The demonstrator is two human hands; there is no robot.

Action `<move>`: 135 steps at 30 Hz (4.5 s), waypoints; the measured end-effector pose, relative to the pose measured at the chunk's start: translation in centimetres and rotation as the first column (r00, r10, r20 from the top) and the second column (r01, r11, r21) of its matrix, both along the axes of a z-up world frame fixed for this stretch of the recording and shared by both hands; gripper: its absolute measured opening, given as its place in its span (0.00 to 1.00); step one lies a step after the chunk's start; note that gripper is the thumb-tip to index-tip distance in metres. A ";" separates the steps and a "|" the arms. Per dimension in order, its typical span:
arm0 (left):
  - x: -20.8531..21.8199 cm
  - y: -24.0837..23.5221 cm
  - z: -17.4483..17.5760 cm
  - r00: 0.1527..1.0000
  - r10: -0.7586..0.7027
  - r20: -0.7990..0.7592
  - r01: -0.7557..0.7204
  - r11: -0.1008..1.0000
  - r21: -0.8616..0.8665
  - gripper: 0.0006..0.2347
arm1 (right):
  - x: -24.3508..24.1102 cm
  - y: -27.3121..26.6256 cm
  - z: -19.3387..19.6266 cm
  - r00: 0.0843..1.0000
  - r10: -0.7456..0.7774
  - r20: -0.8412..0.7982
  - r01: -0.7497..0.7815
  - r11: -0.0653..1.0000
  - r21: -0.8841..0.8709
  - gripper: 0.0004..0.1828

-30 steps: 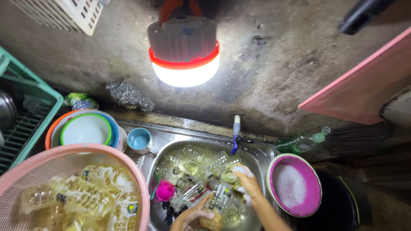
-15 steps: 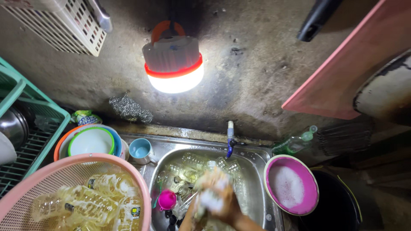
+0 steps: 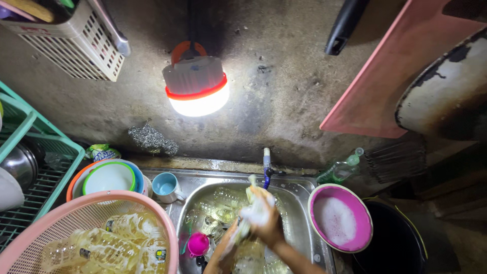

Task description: The person washes several plastic bottles in a kitchen sink using a sponge and running water. They scrub the bottles, rinse them, and place them into a pink basket. The person also washes bottle caps and a small pink cup.

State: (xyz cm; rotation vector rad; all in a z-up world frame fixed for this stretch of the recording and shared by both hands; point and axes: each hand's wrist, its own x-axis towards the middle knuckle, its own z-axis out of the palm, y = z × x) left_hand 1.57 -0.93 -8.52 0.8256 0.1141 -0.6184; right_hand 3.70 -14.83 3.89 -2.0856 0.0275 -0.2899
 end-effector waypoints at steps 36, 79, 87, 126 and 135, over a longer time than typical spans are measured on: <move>0.8 -0.5 -1.6 0.883 0.319 -0.344 -0.374 0.921 -0.107 0.29 | -6.3 2.2 -2.8 0.947 0.253 0.197 -0.142 0.881 -0.451 0.12; 0.9 5.8 11.1 0.749 0.528 0.400 -0.656 0.678 0.332 0.27 | -6.3 3.8 -1.6 0.958 0.210 -0.194 -0.129 0.923 0.362 0.27; -1.3 19.4 10.6 0.892 0.168 0.420 -0.350 -0.331 0.876 0.40 | -2.2 0.6 -2.3 0.935 0.238 -0.263 0.022 0.700 0.714 0.27; 10.5 -9.2 -17.1 0.468 0.460 -0.755 -0.446 0.860 0.248 0.30 | 2.3 -15.7 -23.6 0.605 -0.054 -0.794 0.658 0.595 0.461 0.23; 2.9 -6.2 -14.2 0.891 0.122 -0.438 -0.167 0.984 -0.065 0.31 | -0.3 -8.3 -17.4 0.944 0.046 -0.328 -0.013 0.995 0.102 0.28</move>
